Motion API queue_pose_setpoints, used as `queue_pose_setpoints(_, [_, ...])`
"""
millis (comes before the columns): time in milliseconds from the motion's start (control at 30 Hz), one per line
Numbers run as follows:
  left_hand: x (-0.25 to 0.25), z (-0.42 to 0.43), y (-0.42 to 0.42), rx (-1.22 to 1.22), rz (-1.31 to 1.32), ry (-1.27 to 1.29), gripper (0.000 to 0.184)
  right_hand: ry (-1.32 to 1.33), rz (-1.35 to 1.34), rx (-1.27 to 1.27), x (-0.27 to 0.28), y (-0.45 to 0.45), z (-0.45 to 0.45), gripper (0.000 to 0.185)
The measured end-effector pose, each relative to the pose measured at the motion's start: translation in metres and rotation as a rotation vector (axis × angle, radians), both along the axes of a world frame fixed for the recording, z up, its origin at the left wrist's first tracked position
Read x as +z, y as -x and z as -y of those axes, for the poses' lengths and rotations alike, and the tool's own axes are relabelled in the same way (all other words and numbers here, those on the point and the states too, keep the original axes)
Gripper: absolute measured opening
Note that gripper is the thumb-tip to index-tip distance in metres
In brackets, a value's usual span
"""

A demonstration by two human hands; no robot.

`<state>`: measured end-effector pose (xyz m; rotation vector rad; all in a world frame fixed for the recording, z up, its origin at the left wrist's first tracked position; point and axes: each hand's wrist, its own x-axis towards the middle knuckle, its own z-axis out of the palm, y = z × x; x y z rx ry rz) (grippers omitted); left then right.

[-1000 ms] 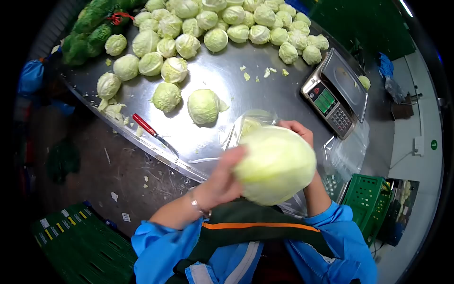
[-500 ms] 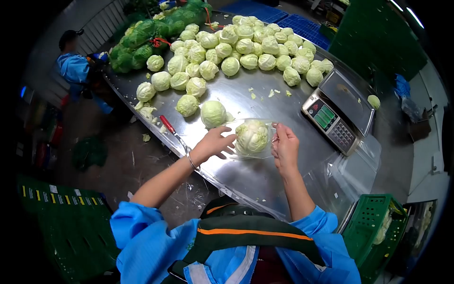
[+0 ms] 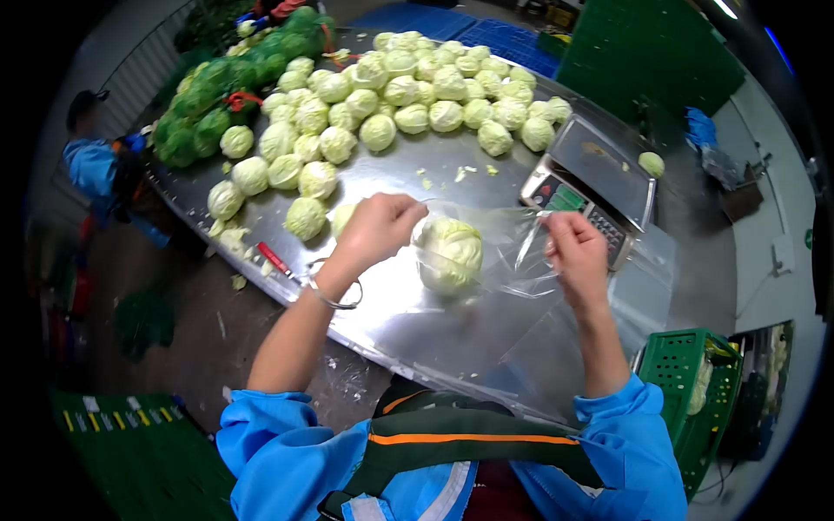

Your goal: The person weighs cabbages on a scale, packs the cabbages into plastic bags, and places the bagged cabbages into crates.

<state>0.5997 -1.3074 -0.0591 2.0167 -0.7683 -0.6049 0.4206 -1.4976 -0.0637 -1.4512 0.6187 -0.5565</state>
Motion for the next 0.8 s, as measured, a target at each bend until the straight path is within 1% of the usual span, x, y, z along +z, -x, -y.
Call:
queue_pose_setpoints(33, [0.01,0.011,-0.01,-0.027,-0.105,0.018,0.023,0.017,-0.049,-0.041,0.016,0.002,0.01,0.019])
queue_pose_setpoints(67, [0.004,0.028,-0.031,-0.135,-0.106,-0.034,0.023,0.034,-0.153,0.055,0.02,-0.003,0.028,0.02])
queue_pose_setpoints(100, [0.002,0.043,-0.048,-0.203,-0.134,-0.086,0.023,0.164,-0.166,0.044,0.011,-0.001,0.038,0.02])
queue_pose_setpoints(167, [0.006,0.064,-0.048,-0.219,0.109,-0.177,0.024,0.446,-0.145,0.023,-0.006,-0.017,0.065,0.022])
queue_pose_setpoints(200, [0.002,0.067,-0.042,-0.219,0.186,-0.088,0.024,0.435,-0.078,-0.021,0.006,-0.014,0.045,0.022])
queue_pose_setpoints(233, [-0.005,0.069,-0.04,-0.168,0.254,-0.035,0.023,0.5,-0.054,-0.081,0.001,-0.01,0.047,0.021])
queue_pose_setpoints(300, [-0.024,0.071,-0.033,-0.061,0.384,0.072,0.021,0.637,-0.012,-0.194,-0.024,0.0,0.057,0.019])
queue_pose_setpoints(333, [-0.053,0.072,-0.029,-0.124,0.494,0.067,0.02,0.824,-0.091,-0.248,-0.045,0.007,0.061,0.017])
queue_pose_setpoints(367, [-0.072,0.074,-0.024,-0.177,0.537,-0.053,0.02,0.91,-0.092,-0.273,-0.067,0.013,0.061,0.016])
queue_pose_setpoints(433, [-0.101,0.066,-0.005,-0.023,0.552,0.009,0.017,1.07,-0.096,-0.303,-0.104,0.028,0.045,0.015])
queue_pose_setpoints(500, [-0.117,0.052,0.017,0.012,0.467,0.012,0.016,0.898,-0.076,-0.338,-0.119,0.039,0.023,0.014])
queue_pose_setpoints(533, [-0.136,0.043,0.026,-0.026,0.404,0.032,0.019,0.803,-0.085,-0.354,-0.128,0.049,0.008,0.014])
queue_pose_setpoints(633, [-0.15,0.008,0.065,0.02,0.061,-0.193,0.029,0.674,-0.166,-0.387,-0.18,0.081,-0.028,0.014])
queue_pose_setpoints(667, [-0.154,0.0,0.069,0.022,-0.004,-0.217,0.039,0.65,-0.185,-0.394,-0.184,0.087,-0.032,0.014])
queue_pose_setpoints(700, [-0.16,-0.01,0.074,0.014,0.039,-0.205,0.05,0.625,-0.209,-0.399,-0.184,0.09,-0.035,0.013])
queue_pose_setpoints(800, [-0.164,-0.025,0.083,0.001,-0.215,-0.345,0.037,0.526,-0.282,-0.466,-0.169,0.109,-0.054,0.012])
